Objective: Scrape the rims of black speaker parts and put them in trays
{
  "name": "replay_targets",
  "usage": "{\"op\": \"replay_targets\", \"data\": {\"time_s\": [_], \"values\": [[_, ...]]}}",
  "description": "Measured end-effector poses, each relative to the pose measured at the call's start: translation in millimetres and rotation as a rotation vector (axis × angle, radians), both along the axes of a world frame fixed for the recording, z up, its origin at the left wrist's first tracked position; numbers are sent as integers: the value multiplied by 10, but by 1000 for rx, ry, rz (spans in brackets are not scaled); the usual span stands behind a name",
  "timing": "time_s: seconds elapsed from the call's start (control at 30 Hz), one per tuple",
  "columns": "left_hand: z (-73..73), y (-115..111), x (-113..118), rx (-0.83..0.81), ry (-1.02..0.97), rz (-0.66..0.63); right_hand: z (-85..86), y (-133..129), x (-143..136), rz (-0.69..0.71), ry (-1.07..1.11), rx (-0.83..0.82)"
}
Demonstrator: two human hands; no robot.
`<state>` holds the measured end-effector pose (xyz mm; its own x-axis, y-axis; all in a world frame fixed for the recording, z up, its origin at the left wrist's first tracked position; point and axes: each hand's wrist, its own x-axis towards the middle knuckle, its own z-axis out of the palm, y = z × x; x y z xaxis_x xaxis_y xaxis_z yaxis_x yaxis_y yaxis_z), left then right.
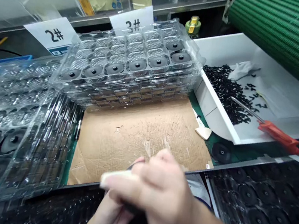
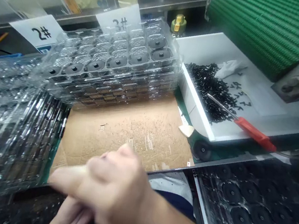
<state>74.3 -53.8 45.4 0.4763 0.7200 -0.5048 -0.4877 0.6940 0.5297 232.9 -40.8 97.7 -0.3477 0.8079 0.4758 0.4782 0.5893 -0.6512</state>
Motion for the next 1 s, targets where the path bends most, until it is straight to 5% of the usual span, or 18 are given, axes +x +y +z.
{"op": "replay_targets", "data": {"time_s": [0.17, 0.27, 0.33, 0.4, 0.53, 0.63, 0.77, 0.9, 1.0], "values": [[20, 55, -97, -8, -214, 78, -721, 61, 154, -309, 91, -447], [35, 64, -183, -13, -260, 99, -1198, 5, 156, -336, 30, -485], [46, 64, -213, -16, -264, 104, -1299, -21, 128, -327, -7, -483], [58, 61, -216, -20, -257, 107, -1159, -18, 82, -363, -14, -484], [60, 54, -182, -5, -195, 155, -461, -25, -152, -438, 137, -283], [30, 56, -207, -26, -144, 167, -87, -103, -396, -223, 112, -39], [-15, 66, -301, 15, -102, 211, -4, -103, -551, -17, -30, -155], [24, 77, -330, -21, -124, 232, -25, 44, -652, -148, -37, -96], [84, 103, -365, 5, -129, 202, -21, -2, -638, -100, -17, -28]]}}
